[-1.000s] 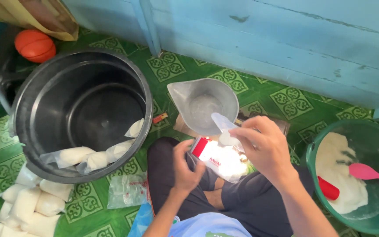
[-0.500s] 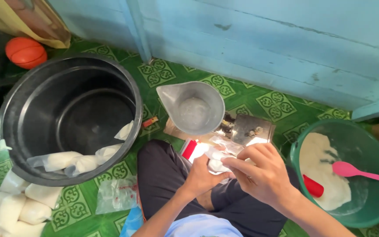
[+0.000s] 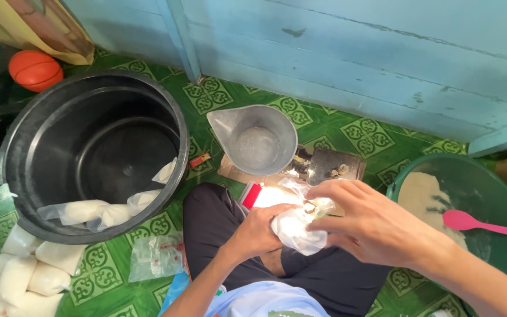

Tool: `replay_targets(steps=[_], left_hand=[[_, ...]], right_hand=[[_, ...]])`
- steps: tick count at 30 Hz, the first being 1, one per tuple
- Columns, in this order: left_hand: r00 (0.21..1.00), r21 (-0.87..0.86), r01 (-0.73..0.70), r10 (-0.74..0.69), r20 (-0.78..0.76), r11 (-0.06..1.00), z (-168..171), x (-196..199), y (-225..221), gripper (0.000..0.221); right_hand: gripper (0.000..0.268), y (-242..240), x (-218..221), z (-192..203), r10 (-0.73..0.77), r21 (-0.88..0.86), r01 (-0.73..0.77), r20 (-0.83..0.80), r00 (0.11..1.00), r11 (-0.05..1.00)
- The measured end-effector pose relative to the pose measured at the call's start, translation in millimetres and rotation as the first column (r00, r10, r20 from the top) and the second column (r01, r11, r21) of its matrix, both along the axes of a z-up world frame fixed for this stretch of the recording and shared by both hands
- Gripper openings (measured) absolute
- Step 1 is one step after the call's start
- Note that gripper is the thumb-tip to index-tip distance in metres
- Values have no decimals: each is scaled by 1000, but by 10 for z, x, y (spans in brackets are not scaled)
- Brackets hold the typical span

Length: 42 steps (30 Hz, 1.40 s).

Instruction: Scooping white powder from a large basin into plastic bags using a funnel and weighing them on a scale.

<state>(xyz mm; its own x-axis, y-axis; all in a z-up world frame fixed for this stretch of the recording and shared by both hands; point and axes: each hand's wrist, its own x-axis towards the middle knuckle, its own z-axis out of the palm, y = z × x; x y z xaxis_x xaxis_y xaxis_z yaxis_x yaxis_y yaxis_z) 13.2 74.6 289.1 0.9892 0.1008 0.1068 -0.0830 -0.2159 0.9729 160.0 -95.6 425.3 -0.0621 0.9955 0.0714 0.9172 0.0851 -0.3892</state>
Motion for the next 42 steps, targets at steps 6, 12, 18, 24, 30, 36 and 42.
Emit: replay_targets(steps=[6,12,18,24,30,36,42], left_hand=[[999,-10,9,-10,-41,1000,-139,-45,19,61],[998,-41,-32,30,-48,999,-133,-77,-4,66],[999,-28,-39,39,-7,999,-153,-47,-14,60],[993,-63,-69,62,-101,996,-216,-49,-23,48],[984,-29,-176,175,-21,984,-209,-2,-77,49],[964,101,-265,260,61,959,-364,44,-154,46],[928,80,-370,372,-6,926,-408,20,-180,51]], right_hand=[[16,-126,141,41,117,53,-138,286,951,989],[32,-133,115,76,39,18,-45,249,968,999],[16,-56,39,-45,5,-86,9,159,987,996],[13,-54,130,-143,-5,-71,14,125,992,997],[47,84,-11,-98,-113,-35,114,40,993,993],[31,315,-270,-290,-288,73,285,29,957,956],[16,356,-259,-116,-325,142,351,-180,929,926]])
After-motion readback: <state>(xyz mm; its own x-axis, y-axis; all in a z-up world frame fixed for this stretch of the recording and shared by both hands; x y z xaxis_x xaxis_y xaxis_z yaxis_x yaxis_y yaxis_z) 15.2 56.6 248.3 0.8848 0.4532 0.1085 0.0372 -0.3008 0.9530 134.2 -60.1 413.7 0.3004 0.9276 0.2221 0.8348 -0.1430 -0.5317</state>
